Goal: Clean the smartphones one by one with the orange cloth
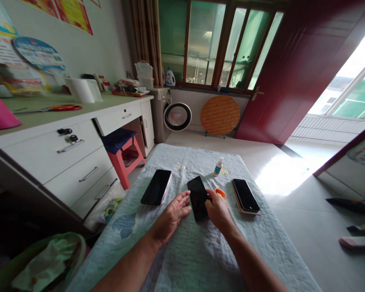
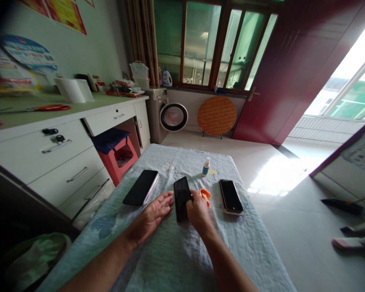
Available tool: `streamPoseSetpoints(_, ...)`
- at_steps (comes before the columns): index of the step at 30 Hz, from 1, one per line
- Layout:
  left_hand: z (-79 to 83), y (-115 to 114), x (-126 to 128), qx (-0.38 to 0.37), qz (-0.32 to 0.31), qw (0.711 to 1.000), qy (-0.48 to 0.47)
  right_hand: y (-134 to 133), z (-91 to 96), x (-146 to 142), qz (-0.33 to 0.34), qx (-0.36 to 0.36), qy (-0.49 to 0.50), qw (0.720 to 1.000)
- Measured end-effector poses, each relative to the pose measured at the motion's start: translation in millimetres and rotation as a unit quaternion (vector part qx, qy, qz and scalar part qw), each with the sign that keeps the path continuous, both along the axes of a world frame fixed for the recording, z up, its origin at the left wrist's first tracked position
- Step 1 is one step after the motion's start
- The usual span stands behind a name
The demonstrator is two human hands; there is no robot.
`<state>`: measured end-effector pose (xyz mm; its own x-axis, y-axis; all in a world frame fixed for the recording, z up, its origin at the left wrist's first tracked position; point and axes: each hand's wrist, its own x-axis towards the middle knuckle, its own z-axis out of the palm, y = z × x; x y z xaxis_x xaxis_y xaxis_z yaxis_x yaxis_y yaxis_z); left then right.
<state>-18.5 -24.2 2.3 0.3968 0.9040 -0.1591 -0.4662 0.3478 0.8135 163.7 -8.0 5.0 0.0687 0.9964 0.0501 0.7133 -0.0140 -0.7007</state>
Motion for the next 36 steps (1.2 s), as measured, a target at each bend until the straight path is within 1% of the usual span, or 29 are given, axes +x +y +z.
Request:
streamPoseSetpoints(4, -2.8, 3, -2, -0.029, 0.010, 1.000, -0.008, 0, 0.5, 4, -0.006, 0.008, -0.077, 0.997)
streamPoseSetpoints(8, -2.5, 5, -3, -0.054, 0.023, 0.998, -0.025, -3, 0.8, 3, -0.012, -0.006, -0.113, 0.994)
streamPoseSetpoints(12, -1.7, 6, -4, -0.069, 0.026, 0.996, -0.041, -7, 2.9, -4, -0.016, -0.020, -0.150, 0.988)
streamPoseSetpoints(17, -2.0, 7, -4, -0.072, 0.026, 0.996, -0.041, -12, 3.9, -18, -0.015, -0.012, -0.251, 0.968)
streamPoseSetpoints(19, -1.9, 7, -3, -0.072, 0.027, 0.996, -0.040, -14, 3.3, -22, -0.008, -0.001, -0.273, 0.962)
streamPoseSetpoints(23, -2.2, 7, -2, -0.055, 0.028, 0.998, -0.030, -17, 2.2, -28, 0.004, 0.005, -0.286, 0.958)
streamPoseSetpoints(28, -4.9, 8, -3, -0.026, 0.050, 0.998, 0.005, -16, 2.3, -29, 0.007, 0.001, -0.284, 0.959)
streamPoseSetpoints(36, -3.5, 12, -5, -0.047, 0.078, 0.996, 0.013, -15, 7.3, -26, -0.014, 0.008, -0.278, 0.960)
